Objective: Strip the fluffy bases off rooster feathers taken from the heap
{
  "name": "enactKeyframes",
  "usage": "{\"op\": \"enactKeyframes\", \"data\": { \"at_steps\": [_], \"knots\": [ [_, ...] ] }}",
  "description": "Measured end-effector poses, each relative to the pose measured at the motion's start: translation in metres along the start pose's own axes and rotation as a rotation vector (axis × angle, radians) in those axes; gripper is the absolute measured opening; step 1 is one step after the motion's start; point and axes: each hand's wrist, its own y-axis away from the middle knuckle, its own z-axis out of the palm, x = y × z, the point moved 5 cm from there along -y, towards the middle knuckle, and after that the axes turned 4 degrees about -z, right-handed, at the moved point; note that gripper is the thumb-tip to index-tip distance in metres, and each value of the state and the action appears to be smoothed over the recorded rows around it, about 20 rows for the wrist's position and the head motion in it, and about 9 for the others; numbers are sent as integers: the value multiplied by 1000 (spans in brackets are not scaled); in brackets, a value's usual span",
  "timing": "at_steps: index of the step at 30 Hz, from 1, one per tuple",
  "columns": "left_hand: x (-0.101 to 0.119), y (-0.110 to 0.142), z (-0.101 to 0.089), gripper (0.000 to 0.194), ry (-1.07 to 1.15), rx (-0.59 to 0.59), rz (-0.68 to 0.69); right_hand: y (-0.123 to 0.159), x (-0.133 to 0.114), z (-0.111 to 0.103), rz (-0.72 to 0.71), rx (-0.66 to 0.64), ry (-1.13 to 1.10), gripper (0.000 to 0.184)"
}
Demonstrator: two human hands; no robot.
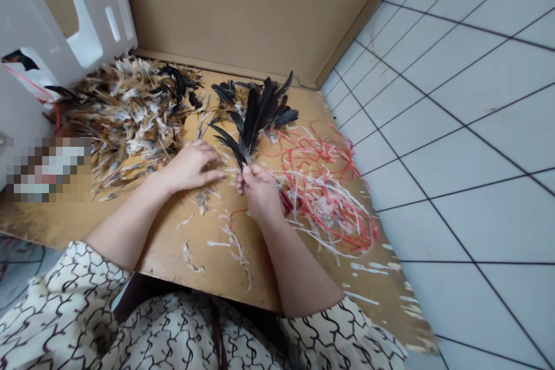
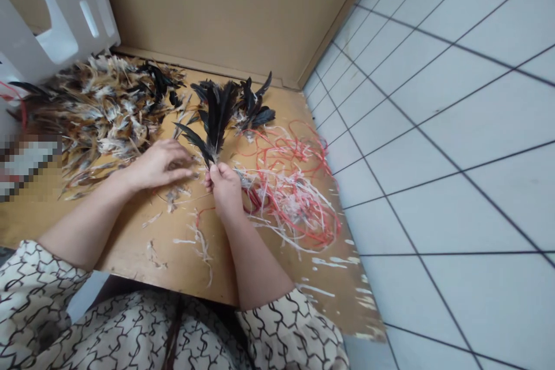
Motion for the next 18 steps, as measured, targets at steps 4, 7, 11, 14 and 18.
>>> {"op": "enactKeyframes", "data": {
  "at_steps": [4, 7, 11, 14, 18],
  "knots": [
    [10, 1, 21, 39, -76, -218, 59, -1, 0, 0, -9, -17, -4, 29],
    [7, 3, 23, 20, -146, -253, 55, -1, 0, 0, -8, -19, -4, 29],
    [-9, 4, 14, 14, -210, -202, -6, 0, -1, 1, -2, -17, -3, 29],
    [-29, 4, 5, 19, -241, -145, -83, 1, -1, 1, 2, -18, -1, 26],
    [-54, 5, -5, 22, -106, -41, -137, 2, -2, 1, 4, -17, -5, 24]
  ]
}}
